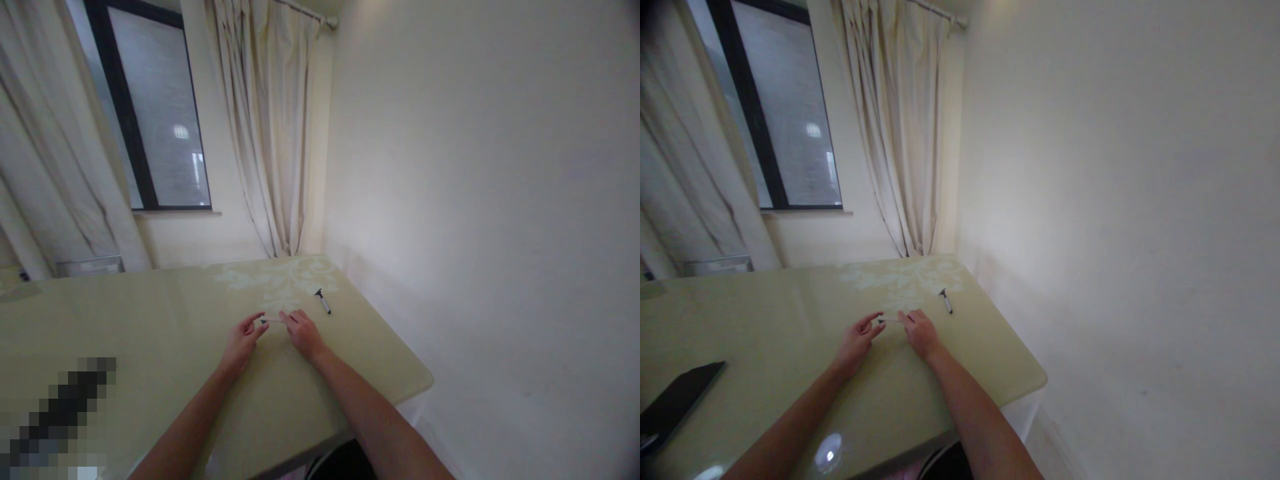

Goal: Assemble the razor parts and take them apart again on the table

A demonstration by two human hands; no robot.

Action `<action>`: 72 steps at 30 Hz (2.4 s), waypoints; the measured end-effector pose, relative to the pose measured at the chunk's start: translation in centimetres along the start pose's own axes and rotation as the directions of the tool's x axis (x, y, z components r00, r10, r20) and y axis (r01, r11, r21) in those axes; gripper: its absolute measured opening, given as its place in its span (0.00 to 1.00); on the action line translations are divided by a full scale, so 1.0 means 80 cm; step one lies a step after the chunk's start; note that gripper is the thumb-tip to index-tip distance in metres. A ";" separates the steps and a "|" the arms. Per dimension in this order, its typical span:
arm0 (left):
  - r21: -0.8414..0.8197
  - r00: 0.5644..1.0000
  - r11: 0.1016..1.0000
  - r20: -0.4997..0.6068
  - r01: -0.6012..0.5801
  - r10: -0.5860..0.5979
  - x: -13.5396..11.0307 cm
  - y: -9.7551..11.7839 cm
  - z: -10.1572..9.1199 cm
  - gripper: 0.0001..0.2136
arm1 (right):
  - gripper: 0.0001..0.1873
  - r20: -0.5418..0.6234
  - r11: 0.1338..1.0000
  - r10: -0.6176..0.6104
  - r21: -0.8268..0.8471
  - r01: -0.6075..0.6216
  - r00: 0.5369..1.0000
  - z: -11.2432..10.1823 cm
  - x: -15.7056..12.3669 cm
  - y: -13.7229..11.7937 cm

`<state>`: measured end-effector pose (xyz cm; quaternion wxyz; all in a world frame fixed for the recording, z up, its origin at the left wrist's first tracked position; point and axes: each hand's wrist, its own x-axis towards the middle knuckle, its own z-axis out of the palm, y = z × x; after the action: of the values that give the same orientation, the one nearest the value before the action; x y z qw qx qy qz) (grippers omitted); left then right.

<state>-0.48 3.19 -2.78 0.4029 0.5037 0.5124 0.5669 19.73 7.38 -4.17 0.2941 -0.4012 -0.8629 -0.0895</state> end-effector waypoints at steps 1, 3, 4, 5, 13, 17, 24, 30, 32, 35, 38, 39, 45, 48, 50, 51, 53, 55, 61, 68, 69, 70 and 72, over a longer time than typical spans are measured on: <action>-0.001 1.000 1.000 -0.005 0.000 0.000 0.000 0.000 0.000 0.43 | 0.25 0.006 1.000 0.002 -0.003 -0.002 1.000 0.001 0.001 0.000; -0.006 1.000 1.000 -0.016 0.009 -0.009 0.000 0.001 0.000 0.43 | 0.25 0.002 0.999 0.050 -0.019 -0.049 0.999 0.001 0.001 0.001; -0.010 1.000 1.000 -0.022 0.017 -0.017 0.000 0.002 0.001 0.43 | 0.25 -0.001 0.998 0.062 -0.021 -0.062 0.998 0.001 0.002 0.001; -0.012 0.999 1.000 -0.024 0.025 -0.025 -0.001 0.003 0.001 0.44 | 0.25 0.001 0.998 0.053 -0.016 -0.053 0.999 0.001 0.002 0.001; 0.027 1.000 1.000 0.001 0.011 -0.011 0.003 0.000 0.002 0.43 | 0.26 0.002 0.999 0.041 0.014 -0.041 0.999 -0.004 0.002 0.001; 0.034 1.000 0.999 0.031 -0.002 0.001 0.004 -0.004 0.000 0.42 | 0.25 -0.018 0.999 0.032 -0.001 -0.032 0.999 -0.004 0.001 0.003; 0.035 1.000 0.999 0.028 -0.006 0.005 -0.002 -0.001 -0.001 0.39 | 0.25 -0.014 1.000 -0.025 -0.007 0.025 1.000 -0.013 -0.003 -0.001; 0.021 0.999 1.000 0.036 0.005 -0.005 -0.007 0.007 0.000 0.39 | 0.25 -0.017 0.999 -0.030 -0.019 0.030 0.999 -0.013 -0.007 -0.003; 0.020 0.999 1.000 0.034 0.009 -0.010 -0.009 0.010 0.001 0.39 | 0.26 -0.013 0.999 -0.013 -0.029 0.013 1.000 -0.012 -0.007 -0.002; 0.022 0.999 1.000 0.038 0.010 -0.011 -0.010 0.013 0.000 0.40 | 0.26 -0.037 0.997 0.058 -0.051 -0.060 0.998 -0.009 -0.006 -0.002; 0.030 0.999 1.000 0.043 0.008 -0.009 -0.010 0.012 -0.001 0.40 | 0.26 -0.016 0.998 -0.034 -0.049 0.034 0.999 -0.009 -0.006 -0.004; 0.031 0.999 0.999 0.042 0.007 -0.008 -0.010 0.011 -0.001 0.40 | 0.26 -0.010 0.998 -0.041 -0.056 0.040 0.999 -0.010 -0.007 -0.004; 0.021 0.998 1.000 0.055 0.016 -0.017 -0.012 0.010 -0.002 0.38 | 0.27 0.003 0.993 0.057 -0.108 -0.057 0.998 -0.014 -0.009 -0.009; 0.014 0.998 0.999 0.053 0.033 -0.033 -0.015 0.014 -0.002 0.37 | 0.28 0.019 0.990 0.066 -0.126 -0.063 0.998 -0.017 -0.009 -0.010; 0.012 0.998 0.999 0.053 0.037 -0.038 -0.017 0.016 -0.002 0.37 | 0.28 0.000 0.985 0.104 -0.141 -0.103 0.995 -0.019 -0.009 -0.011; 0.012 0.998 0.999 0.053 0.038 -0.039 -0.018 0.017 -0.002 0.37 | 0.27 -0.002 0.987 0.088 -0.138 -0.088 0.996 -0.020 -0.009 -0.012; 0.012 0.997 0.999 0.059 0.045 -0.045 -0.018 0.018 -0.002 0.39 | 0.27 0.017 0.993 -0.007 -0.120 0.009 1.000 -0.021 -0.008 -0.014; 0.018 0.997 0.999 0.059 0.051 -0.052 -0.019 0.017 -0.002 0.39 | 0.27 0.041 0.991 -0.059 -0.116 0.064 0.997 -0.020 -0.008 -0.017; -0.002 0.996 0.999 0.073 0.054 -0.054 -0.018 0.013 -0.004 0.38 | 0.28 0.047 0.990 -0.012 -0.141 0.018 0.999 -0.018 -0.011 -0.022; -0.040 0.997 0.997 0.036 0.066 -0.065 -0.023 0.019 -0.007 0.39 | 0.28 0.022 0.992 0.060 -0.115 -0.057 0.998 -0.015 -0.013 -0.021; -0.042 0.997 0.997 0.037 0.066 -0.065 -0.023 0.020 -0.006 0.40 | 0.28 0.027 0.994 0.030 -0.105 -0.027 0.999 -0.015 -0.013 -0.020; -0.043 0.997 0.997 0.034 0.066 -0.064 -0.024 0.020 -0.006 0.40 | 0.28 0.030 0.995 0.012 -0.100 -0.009 0.999 -0.014 -0.013 -0.020; -0.041 0.998 0.997 0.027 0.063 -0.062 -0.024 0.020 -0.006 0.39 | 0.27 0.028 0.993 0.048 -0.111 -0.045 0.998 -0.014 -0.013 -0.021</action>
<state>-0.50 0.96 -1.48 0.4374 0.4860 0.5107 0.5582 19.55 5.15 -3.72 0.2600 -0.4382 -0.8515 -0.1240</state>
